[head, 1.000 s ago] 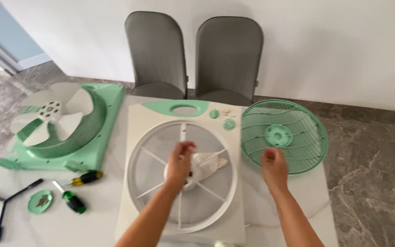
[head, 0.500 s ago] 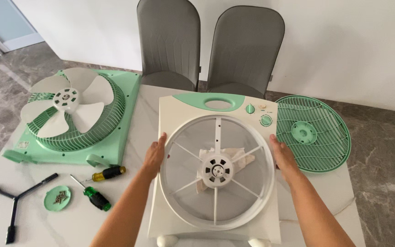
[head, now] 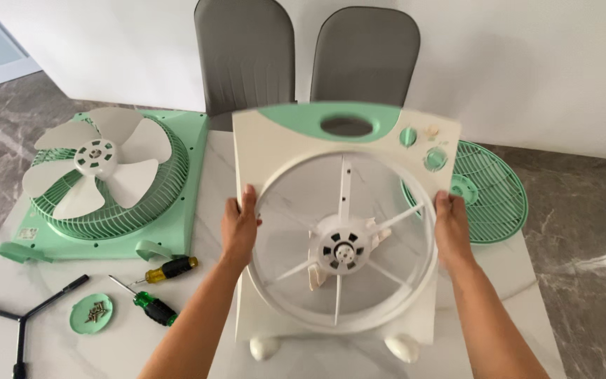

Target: The person uses a screwdriver to remove screws from the front grill of a green and white electric fan, then detaches the grill and wipes the fan blades and housing with a white cloth. The person continues wiping the internal motor and wiring area after opening the rear casing.

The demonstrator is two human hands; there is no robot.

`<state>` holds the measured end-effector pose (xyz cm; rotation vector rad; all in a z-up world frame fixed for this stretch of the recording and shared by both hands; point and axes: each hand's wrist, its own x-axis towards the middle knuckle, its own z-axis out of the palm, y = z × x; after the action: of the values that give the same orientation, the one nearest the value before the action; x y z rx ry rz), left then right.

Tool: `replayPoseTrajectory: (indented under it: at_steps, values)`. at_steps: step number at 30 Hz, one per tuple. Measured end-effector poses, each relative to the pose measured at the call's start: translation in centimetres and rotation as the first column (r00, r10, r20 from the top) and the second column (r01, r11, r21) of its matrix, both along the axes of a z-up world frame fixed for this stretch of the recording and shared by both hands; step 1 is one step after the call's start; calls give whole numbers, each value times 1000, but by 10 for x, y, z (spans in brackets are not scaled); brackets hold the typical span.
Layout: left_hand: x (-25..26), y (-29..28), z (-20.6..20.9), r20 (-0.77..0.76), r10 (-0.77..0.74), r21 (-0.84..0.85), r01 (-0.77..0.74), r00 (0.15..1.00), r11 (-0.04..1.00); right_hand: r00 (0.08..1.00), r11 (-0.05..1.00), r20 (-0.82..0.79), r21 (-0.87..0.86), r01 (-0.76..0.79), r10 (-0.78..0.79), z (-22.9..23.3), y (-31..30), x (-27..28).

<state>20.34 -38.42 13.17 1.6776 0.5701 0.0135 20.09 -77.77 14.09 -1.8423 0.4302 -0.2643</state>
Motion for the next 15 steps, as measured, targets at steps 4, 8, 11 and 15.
replayPoseTrajectory:
  at_steps: [4, 8, 11, 15]
  values:
    - [5, -3, 30, 186, 39, -26, -35, 982, 999, 999, 998, 32, -54, 15, -13, 42, 14, -11]
    - [9, -3, 49, 343, 51, -25, -46, 938, 999, 984, 997, 177, -69, 16, -3, 63, 21, -24]
    - [7, -3, 55, 407, 60, 5, -69, 911, 998, 953, 993, 301, -120, 3, 34, 65, 22, -29]
    - [1, -4, 61, 478, 93, -8, -101, 873, 995, 947, 997, 322, -75, 14, 11, 63, 23, -35]
